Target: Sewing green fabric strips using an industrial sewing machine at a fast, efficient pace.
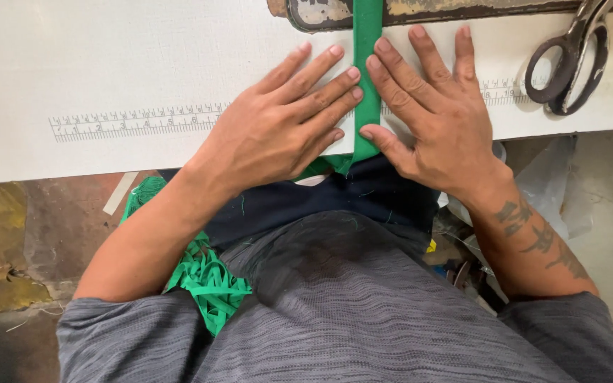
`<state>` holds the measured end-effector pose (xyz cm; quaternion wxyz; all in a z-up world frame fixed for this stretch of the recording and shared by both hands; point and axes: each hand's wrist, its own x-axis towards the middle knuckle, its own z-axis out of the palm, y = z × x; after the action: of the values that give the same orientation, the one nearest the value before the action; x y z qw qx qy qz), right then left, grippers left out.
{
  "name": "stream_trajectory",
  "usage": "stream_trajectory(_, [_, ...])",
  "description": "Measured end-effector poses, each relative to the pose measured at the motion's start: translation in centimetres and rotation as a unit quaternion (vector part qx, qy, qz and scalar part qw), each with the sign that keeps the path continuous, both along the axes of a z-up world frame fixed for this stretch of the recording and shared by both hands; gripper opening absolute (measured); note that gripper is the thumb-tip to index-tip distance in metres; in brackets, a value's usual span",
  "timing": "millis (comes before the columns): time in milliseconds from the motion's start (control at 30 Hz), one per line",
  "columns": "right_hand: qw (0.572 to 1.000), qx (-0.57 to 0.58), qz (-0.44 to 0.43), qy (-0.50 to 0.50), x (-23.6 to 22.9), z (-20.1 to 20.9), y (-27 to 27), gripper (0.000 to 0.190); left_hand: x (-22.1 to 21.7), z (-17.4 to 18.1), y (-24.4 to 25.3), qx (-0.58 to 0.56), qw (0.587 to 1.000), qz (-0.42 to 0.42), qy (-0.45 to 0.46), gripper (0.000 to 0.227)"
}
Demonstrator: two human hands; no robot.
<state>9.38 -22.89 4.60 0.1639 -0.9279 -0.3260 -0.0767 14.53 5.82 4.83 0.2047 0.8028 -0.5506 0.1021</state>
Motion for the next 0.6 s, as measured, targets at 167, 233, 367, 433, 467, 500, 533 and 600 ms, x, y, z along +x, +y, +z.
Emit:
stream_trajectory(167, [1.000,0.000,0.012,0.013,0.1,0.2,-0.2,0.062,0.0,0.3,-0.5,0.035,0.997,-0.019,-0.065,0.047])
stream_trajectory(233, [1.000,-0.004,0.013,0.010,-0.3,0.1,-0.2,0.063,-0.4,0.7,-0.3,0.034,0.997,-0.018,-0.073,0.046])
stream_trajectory(367, [1.000,-0.013,0.014,0.011,-1.0,0.2,-0.2,0.060,-0.8,1.3,0.0,0.019,0.997,-0.024,-0.076,0.047])
stream_trajectory(433, [1.000,-0.005,0.006,0.016,-0.5,0.4,-0.2,0.059,0.0,1.3,0.0,0.023,0.996,-0.025,-0.077,0.047])
stream_trajectory(467, [1.000,0.006,-0.002,0.023,-0.3,0.5,-0.2,0.058,0.2,1.2,0.1,0.029,0.996,-0.027,-0.075,0.047])
stream_trajectory(500, [1.000,0.004,-0.001,0.027,0.2,0.4,-0.4,0.058,0.8,1.1,0.2,0.026,0.997,-0.025,-0.072,0.047])
stream_trajectory(533, [1.000,-0.003,0.003,0.028,0.7,0.4,-0.6,0.061,1.4,1.0,0.4,0.040,0.996,-0.029,-0.079,0.052])
stream_trajectory(600, [1.000,-0.012,0.008,0.024,2.1,0.4,-1.1,0.063,3.0,1.0,0.4,0.051,0.994,-0.031,-0.091,0.056])
